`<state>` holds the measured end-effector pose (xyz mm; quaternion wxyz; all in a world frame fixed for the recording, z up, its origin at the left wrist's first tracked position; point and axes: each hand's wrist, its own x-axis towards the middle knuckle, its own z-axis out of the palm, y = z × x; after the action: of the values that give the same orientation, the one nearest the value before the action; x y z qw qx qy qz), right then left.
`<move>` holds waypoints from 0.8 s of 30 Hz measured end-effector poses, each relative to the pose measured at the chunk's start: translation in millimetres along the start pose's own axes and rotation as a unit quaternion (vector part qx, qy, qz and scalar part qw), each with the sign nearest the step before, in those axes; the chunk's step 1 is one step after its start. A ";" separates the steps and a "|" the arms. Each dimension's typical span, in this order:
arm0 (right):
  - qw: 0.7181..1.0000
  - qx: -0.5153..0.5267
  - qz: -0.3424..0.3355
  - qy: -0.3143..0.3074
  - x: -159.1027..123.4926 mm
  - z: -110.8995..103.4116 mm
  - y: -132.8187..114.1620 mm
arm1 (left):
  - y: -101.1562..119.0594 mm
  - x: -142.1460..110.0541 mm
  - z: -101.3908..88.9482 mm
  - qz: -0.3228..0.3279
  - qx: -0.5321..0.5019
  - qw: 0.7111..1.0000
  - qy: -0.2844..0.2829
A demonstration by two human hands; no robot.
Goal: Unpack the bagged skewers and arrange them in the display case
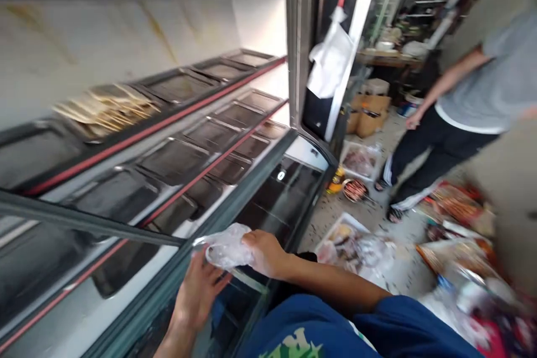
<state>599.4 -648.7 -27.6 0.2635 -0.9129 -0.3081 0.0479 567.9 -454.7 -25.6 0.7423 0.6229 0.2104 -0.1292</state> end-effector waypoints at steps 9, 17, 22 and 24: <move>0.970 0.171 0.048 -0.168 -175.4 100.0 -54.7 | -137.8 -117.0 -6.9 0.270 0.524 0.784 -0.194; 0.935 0.266 0.077 -0.223 -264.8 117.0 -23.1 | -204.7 -146.0 39.7 0.092 0.439 0.850 -0.274; 0.811 0.463 0.324 -0.152 -387.7 138.7 66.0 | -282.5 -172.0 69.8 -0.003 0.523 0.843 -0.126; 0.798 0.359 0.470 -0.114 -446.9 146.6 107.1 | -322.6 -187.1 80.3 -0.049 0.579 0.812 -0.059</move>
<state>260.3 -917.1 -241.2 0.4806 -0.7731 0.1704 0.3772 269.3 -608.1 -206.9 0.2477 0.9177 0.0827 -0.2995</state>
